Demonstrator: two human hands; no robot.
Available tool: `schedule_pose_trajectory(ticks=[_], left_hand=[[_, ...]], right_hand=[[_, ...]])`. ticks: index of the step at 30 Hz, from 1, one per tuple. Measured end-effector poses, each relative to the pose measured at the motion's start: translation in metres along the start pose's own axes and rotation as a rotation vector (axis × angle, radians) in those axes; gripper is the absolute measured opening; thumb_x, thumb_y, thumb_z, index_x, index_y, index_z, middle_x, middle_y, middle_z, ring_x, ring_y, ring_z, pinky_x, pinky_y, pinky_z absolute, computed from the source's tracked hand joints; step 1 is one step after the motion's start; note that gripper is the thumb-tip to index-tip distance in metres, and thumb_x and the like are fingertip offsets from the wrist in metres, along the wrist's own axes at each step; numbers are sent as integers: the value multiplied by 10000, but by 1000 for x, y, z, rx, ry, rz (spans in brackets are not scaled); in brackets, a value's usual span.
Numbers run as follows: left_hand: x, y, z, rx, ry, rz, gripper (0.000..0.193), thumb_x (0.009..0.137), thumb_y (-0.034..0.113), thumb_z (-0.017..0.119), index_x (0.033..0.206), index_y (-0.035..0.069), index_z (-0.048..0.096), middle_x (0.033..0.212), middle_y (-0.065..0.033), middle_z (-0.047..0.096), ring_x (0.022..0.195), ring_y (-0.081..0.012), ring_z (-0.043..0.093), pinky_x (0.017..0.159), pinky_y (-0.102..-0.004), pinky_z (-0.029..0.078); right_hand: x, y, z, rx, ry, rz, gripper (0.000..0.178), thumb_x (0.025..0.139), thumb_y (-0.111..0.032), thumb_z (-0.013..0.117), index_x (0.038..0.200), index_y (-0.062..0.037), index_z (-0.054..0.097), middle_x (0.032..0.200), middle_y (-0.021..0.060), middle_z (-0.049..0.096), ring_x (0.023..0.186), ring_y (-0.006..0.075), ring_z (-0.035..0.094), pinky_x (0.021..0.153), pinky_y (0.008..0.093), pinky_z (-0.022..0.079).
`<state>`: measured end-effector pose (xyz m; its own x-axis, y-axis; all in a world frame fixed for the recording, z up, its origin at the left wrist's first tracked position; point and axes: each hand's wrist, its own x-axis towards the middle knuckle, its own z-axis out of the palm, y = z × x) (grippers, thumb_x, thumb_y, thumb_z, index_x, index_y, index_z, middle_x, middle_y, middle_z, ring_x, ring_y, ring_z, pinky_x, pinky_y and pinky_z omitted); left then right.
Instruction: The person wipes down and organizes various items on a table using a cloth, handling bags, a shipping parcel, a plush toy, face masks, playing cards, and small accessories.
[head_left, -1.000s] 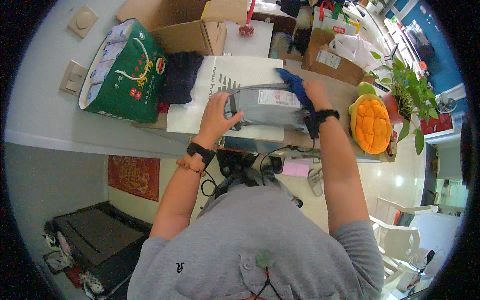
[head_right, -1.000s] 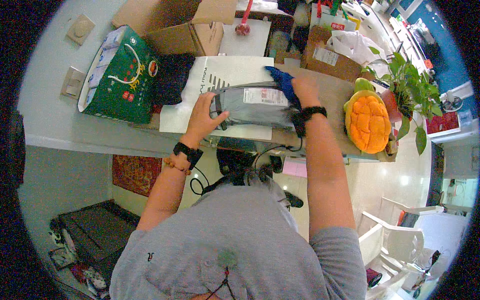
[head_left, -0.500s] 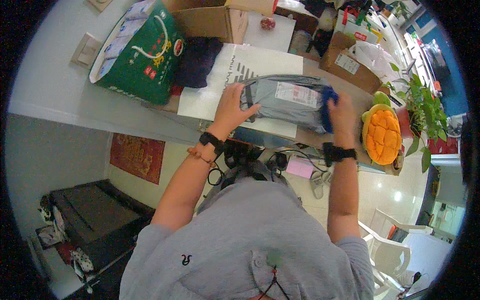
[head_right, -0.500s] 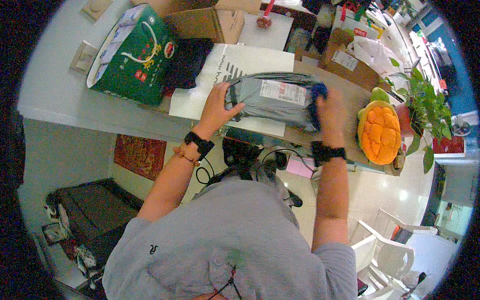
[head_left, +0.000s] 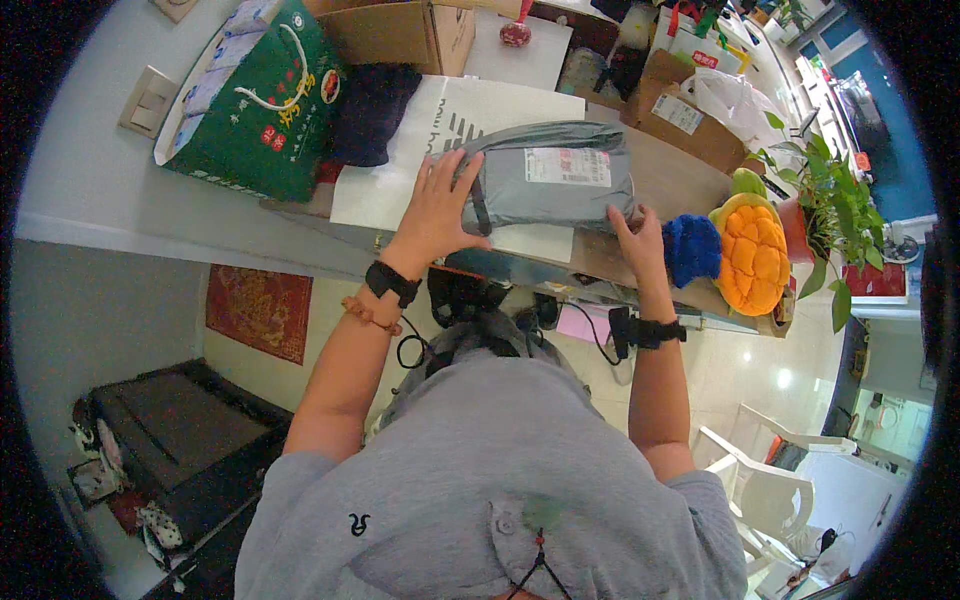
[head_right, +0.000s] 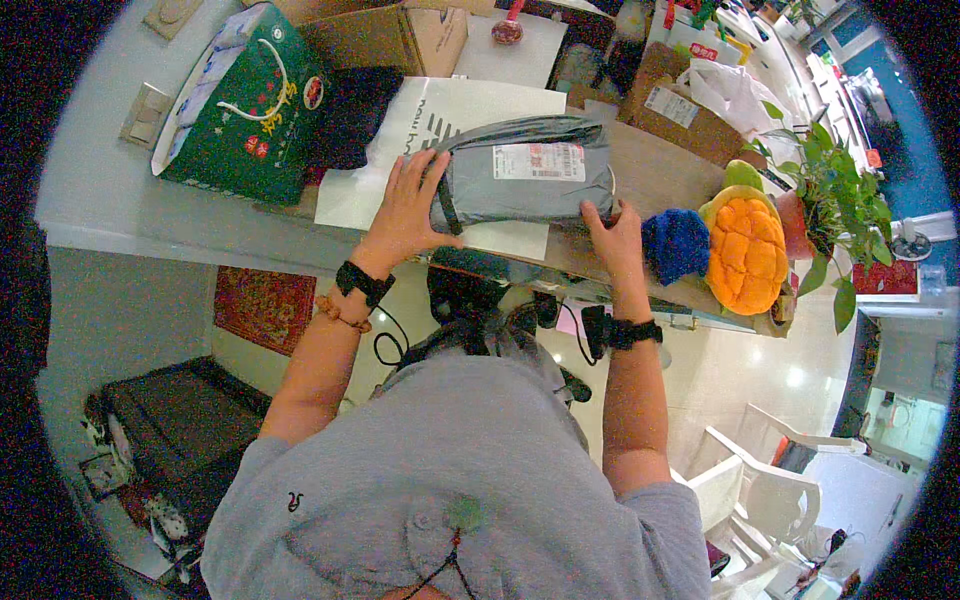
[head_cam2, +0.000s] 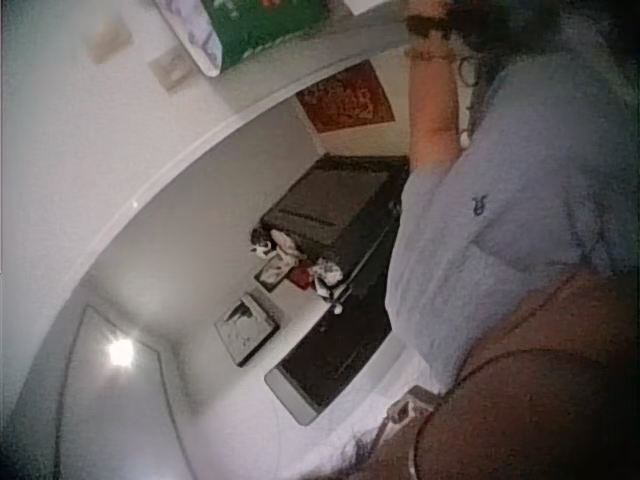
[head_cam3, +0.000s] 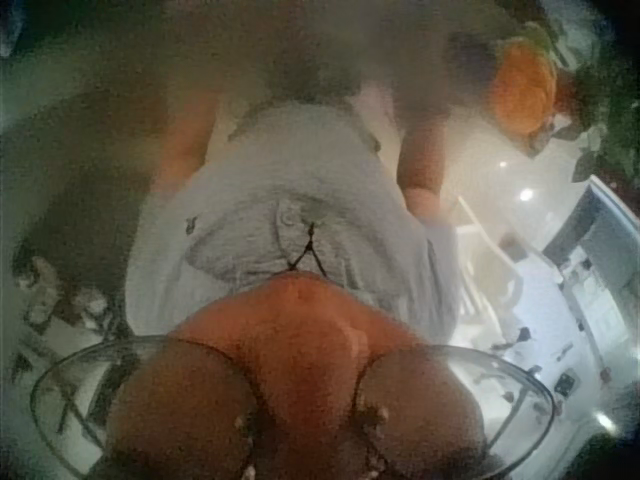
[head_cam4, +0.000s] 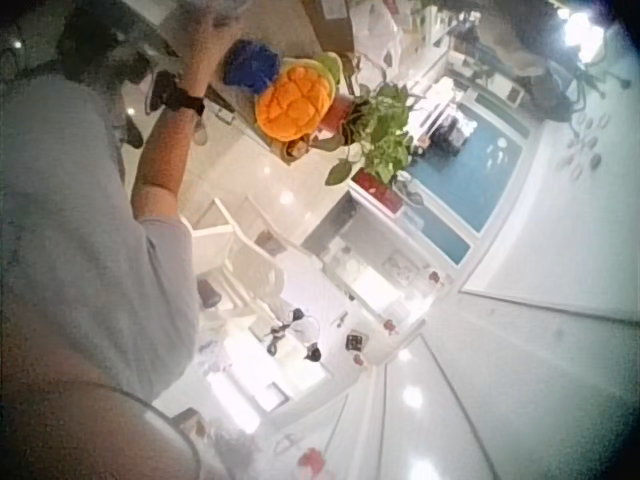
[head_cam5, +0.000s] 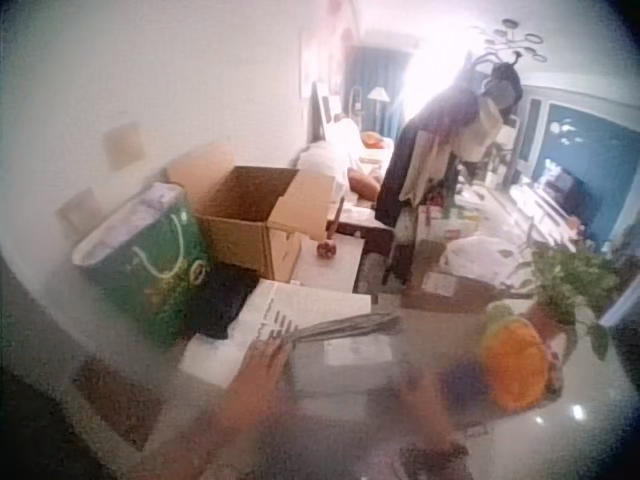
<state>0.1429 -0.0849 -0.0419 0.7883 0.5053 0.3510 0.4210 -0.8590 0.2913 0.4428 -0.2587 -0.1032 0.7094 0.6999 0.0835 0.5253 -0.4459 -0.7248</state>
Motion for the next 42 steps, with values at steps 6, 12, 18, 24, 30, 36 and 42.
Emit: schedule_pose_trajectory(ticks=[6, 12, 18, 24, 30, 36, 42], left_hand=[[5, -2, 7, -259, -79, -194, 952, 628, 399, 833, 1423, 118, 391, 1405, -186, 368, 1343, -367, 321, 1142, -517, 222], [22, 26, -20, -76, 92, 114, 839, 671, 282, 814, 1377, 70, 412, 1394, -207, 392, 1323, -384, 352, 1128, -502, 251], [15, 10, 13, -14, -32, 59, 877, 672, 195, 811, 1414, 81, 358, 1441, -197, 342, 1352, -384, 317, 1147, -503, 220], [24, 26, 11, 87, 23, 20, 939, 628, 221, 840, 1417, 104, 345, 1423, -193, 352, 1330, -376, 346, 1134, -495, 245], [36, 17, 1, -113, 48, -66, 936, 567, 234, 860, 1381, 107, 416, 1286, -165, 515, 1213, -354, 471, 1072, -471, 315], [27, 21, -12, -350, 20, -128, 882, 533, 205, 850, 1330, 90, 491, 1212, -164, 579, 1139, -351, 527, 1011, -431, 388], [20, 39, -34, -720, -55, -266, 857, 561, 213, 869, 1313, 48, 493, 1199, -138, 598, 1089, -283, 579, 966, -368, 442]], right_hand=[[23, -2, -5, 187, -154, 178, 794, 738, -541, 750, 1146, 120, 586, 1057, 229, 646, 952, 279, 626, 832, 363, 494], [19, -16, -8, 651, -51, 408, 842, 710, -482, 807, 1219, 123, 516, 1092, 156, 621, 889, 236, 611, 726, 325, 482], [22, -50, -17, 900, 52, 490, 414, 774, -284, 790, 1031, -10, 617, 1000, 47, 609, 808, 142, 579, 660, 265, 430], [12, -78, -19, 963, -278, 351, 419, 804, -186, 755, 1109, 42, 581, 1092, 84, 616, 903, 166, 609, 762, 298, 483], [5, -85, -19, 1256, -306, 130, 600, 918, -434, 609, 1297, 16, 488, 1266, 104, 559, 1172, 237, 518, 1000, 333, 407], [-6, -84, 7, 1413, -448, 217, 940, 823, -748, 462, 1459, -72, 315, 1470, 68, 387, 1366, 281, 326, 1139, 459, 245], [-16, -87, 30, 1720, -755, -70, 1019, 746, -661, 669, 1502, -142, 226, 1513, 50, 320, 1386, 263, 302, 1154, 478, 212]])
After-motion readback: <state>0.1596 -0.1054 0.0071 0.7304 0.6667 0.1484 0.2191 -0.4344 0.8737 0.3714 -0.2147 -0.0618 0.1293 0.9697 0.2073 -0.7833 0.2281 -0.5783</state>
